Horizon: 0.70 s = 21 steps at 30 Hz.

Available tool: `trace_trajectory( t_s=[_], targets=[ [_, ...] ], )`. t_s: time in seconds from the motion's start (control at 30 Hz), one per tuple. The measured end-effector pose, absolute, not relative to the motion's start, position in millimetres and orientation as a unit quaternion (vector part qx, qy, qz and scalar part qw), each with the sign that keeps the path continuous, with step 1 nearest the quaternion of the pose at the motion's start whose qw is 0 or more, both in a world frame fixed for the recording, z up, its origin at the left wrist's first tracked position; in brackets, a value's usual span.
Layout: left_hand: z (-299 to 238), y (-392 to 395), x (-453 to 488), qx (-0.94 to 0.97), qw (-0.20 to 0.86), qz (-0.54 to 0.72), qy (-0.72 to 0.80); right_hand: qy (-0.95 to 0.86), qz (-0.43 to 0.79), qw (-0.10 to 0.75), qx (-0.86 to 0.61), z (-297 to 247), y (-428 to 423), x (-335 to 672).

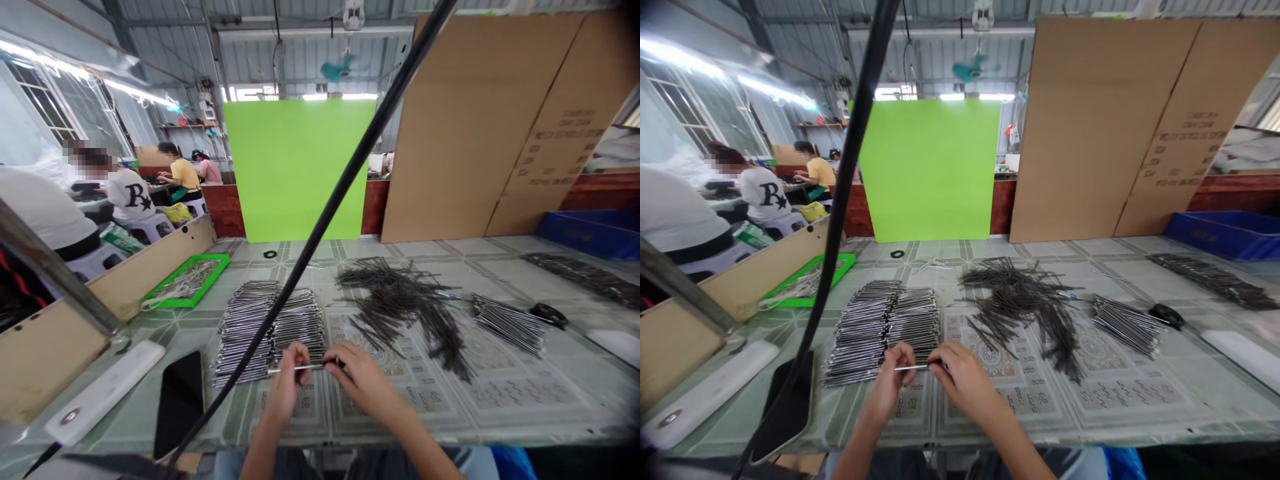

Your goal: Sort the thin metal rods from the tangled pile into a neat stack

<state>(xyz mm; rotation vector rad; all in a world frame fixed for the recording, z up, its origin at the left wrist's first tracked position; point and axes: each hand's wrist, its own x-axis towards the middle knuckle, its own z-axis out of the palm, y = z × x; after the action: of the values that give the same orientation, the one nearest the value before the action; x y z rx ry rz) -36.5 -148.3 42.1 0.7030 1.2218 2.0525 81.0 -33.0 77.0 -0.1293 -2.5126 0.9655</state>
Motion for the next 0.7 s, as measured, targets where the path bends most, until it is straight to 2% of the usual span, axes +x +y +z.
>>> trace_trajectory(
  t_s=[0.1, 0.2, 0.3, 0.43, 0.53, 0.7],
  targets=[
    [45, -149, -32, 0.293, 0.221, 0.764, 0.531, -0.907, 0.365, 0.209, -0.031, 71, -39, 77],
    [47, -152, -31, 0.335, 0.194, 0.725, 0.57, -0.897, 0.386, 0.217, -0.008, 67, -47, 73],
    [44, -158, -39, 0.359, 0.182, 0.716, 0.57, -0.882, 0.406, 0.241, -0.003, 67, -50, 70],
    [29, -169, -61, 0.361, 0.083, 0.748, 0.551, -0.867, 0.415, 0.277, -0.007, 74, -41, 63],
    [16, -175, -75, 0.329, 0.007, 0.755, 0.567, -0.888, 0.363, 0.281, -0.002, 85, -27, 48],
    [9, -177, -77, 0.311, -0.05, 0.733, 0.603, -0.952, 0.178, 0.246, 0.039, 91, -9, -1]
  ],
)
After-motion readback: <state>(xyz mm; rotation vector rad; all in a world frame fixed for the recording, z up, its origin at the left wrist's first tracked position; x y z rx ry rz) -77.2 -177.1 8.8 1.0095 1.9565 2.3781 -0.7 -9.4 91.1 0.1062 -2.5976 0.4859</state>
